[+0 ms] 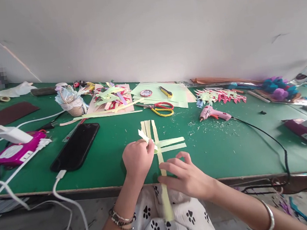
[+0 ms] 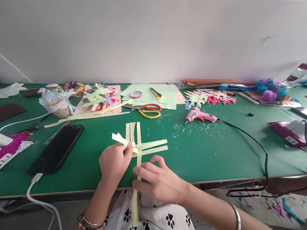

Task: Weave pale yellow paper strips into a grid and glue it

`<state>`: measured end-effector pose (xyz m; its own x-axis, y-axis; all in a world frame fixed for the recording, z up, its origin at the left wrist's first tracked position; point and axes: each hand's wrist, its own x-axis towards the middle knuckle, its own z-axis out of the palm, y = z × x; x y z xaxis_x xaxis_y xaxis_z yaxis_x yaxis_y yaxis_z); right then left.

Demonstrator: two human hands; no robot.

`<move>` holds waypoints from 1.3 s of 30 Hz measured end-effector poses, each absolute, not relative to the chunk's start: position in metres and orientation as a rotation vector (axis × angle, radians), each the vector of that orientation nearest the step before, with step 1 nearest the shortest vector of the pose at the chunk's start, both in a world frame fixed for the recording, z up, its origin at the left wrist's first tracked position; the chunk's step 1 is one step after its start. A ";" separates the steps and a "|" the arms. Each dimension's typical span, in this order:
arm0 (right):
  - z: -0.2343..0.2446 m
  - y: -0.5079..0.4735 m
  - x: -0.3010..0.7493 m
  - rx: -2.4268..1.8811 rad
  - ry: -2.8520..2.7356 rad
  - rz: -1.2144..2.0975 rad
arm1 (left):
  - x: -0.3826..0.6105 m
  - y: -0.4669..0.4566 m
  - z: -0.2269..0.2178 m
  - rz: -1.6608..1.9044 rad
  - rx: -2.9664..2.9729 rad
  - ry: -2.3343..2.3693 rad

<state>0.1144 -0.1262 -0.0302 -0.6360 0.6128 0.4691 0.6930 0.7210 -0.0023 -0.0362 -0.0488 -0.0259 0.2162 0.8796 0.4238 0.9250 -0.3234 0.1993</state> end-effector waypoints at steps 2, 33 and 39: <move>-0.022 -0.116 0.116 -1.048 -2.367 -0.075 | -0.037 -0.049 -0.026 -0.726 -2.376 -1.766; -0.033 -0.008 0.128 -1.387 -1.586 1.117 | -0.041 -0.048 -0.032 -0.738 -2.426 -1.763; -0.040 -0.005 0.129 -1.409 -1.716 0.958 | -0.040 -0.049 -0.033 -0.748 -2.399 -1.742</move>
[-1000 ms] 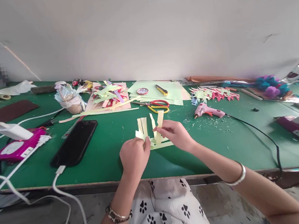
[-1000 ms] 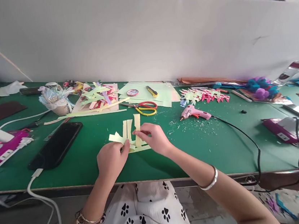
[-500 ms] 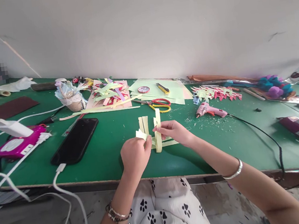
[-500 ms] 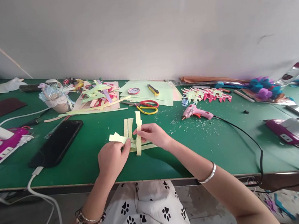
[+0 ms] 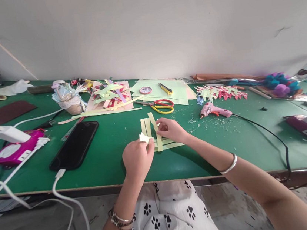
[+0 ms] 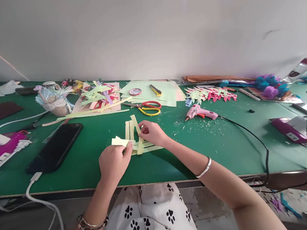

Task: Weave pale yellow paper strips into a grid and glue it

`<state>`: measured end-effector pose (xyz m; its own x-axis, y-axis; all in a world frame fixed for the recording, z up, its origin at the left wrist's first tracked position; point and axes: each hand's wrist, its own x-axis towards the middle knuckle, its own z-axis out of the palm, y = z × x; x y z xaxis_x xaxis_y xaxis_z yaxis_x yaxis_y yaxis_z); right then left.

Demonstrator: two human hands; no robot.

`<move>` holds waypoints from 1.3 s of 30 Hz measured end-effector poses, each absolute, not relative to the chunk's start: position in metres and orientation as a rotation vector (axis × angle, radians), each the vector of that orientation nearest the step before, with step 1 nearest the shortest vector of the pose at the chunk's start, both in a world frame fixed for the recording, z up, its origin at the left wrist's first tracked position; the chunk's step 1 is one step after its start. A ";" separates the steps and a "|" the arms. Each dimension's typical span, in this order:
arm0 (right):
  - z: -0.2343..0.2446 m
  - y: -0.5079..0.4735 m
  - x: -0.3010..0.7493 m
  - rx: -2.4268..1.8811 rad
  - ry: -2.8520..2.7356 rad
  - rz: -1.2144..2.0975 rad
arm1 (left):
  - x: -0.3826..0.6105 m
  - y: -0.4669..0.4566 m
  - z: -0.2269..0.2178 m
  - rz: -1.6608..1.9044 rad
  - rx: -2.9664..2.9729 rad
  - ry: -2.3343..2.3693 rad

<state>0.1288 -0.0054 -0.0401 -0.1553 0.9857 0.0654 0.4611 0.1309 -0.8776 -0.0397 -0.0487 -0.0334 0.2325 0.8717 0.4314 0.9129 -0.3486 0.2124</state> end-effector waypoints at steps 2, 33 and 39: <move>-0.040 -0.007 0.128 -1.391 -1.692 1.006 | -0.039 -0.049 -0.033 -0.738 -2.391 -1.753; -0.006 -0.025 0.162 -1.342 -2.453 0.677 | -0.035 -0.046 -0.030 -0.699 -2.393 -1.793; -0.003 -0.023 0.163 -1.228 -2.185 0.913 | -0.035 -0.045 -0.030 -0.703 -2.389 -1.786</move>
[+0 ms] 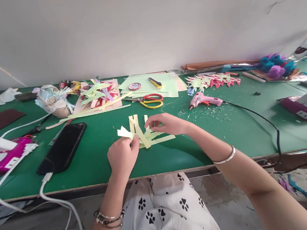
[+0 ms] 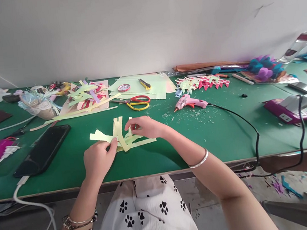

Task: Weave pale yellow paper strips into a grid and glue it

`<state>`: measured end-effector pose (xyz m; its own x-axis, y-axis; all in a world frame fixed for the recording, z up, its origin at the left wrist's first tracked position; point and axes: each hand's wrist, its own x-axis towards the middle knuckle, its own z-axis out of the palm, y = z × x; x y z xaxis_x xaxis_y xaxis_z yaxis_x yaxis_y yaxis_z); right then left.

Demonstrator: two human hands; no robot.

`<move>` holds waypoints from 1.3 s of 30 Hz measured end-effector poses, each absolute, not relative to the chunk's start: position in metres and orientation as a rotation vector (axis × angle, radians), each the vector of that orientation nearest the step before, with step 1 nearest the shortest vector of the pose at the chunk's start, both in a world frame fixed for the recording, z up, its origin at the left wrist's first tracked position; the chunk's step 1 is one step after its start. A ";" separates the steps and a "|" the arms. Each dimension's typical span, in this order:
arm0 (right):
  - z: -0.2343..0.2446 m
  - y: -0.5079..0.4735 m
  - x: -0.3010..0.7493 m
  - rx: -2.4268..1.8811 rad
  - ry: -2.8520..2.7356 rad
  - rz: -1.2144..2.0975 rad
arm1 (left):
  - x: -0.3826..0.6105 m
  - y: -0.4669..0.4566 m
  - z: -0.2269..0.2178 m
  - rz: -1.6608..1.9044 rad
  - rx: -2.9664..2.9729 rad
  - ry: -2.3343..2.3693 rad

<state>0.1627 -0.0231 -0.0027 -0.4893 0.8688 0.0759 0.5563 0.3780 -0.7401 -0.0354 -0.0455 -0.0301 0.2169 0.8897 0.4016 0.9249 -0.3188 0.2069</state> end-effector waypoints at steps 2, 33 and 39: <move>-0.004 -0.022 0.164 -1.242 -2.135 0.935 | -0.035 -0.045 -0.030 -0.706 -2.390 -1.782; -0.002 -0.021 0.165 -1.151 -2.121 1.019 | -0.036 -0.046 -0.031 -0.697 -2.393 -1.799; 0.002 -0.023 0.164 -1.142 -2.013 1.084 | -0.036 -0.046 -0.031 -0.705 -2.399 -1.794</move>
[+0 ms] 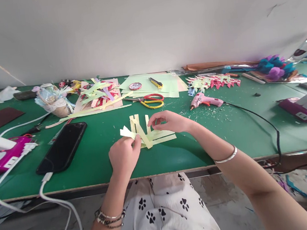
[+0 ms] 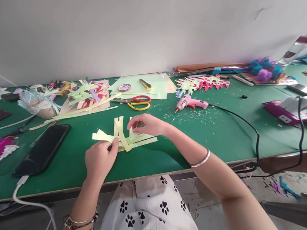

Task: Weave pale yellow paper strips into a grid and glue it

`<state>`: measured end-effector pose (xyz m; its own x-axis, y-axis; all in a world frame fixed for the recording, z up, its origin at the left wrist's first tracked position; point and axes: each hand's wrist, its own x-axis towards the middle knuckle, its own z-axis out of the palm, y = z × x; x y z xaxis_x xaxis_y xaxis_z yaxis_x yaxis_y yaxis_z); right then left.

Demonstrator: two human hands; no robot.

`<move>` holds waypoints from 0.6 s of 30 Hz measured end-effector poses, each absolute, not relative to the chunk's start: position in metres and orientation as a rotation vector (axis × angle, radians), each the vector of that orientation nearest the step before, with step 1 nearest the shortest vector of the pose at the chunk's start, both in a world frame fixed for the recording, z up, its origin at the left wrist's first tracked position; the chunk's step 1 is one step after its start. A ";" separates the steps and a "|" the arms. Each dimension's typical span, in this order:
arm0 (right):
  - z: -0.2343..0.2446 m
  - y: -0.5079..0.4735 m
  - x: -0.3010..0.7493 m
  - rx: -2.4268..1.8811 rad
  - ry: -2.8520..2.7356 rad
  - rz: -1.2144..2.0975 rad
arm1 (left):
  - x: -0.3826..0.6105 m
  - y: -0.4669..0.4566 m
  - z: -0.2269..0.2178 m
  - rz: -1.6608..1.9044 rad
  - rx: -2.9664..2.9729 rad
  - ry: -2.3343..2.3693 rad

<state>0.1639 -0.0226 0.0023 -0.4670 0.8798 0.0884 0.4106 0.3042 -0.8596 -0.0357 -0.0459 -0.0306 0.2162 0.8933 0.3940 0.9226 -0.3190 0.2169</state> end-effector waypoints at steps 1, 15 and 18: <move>0.002 -0.023 0.164 -1.140 -1.997 1.109 | -0.036 -0.046 -0.031 -0.705 -2.397 -1.794; -0.005 -0.020 0.163 -0.954 -1.666 1.528 | -0.036 -0.045 -0.033 -0.721 -2.395 -1.780; -0.005 -0.021 0.163 -0.933 -1.626 1.566 | -0.035 -0.045 -0.033 -0.726 -2.391 -1.781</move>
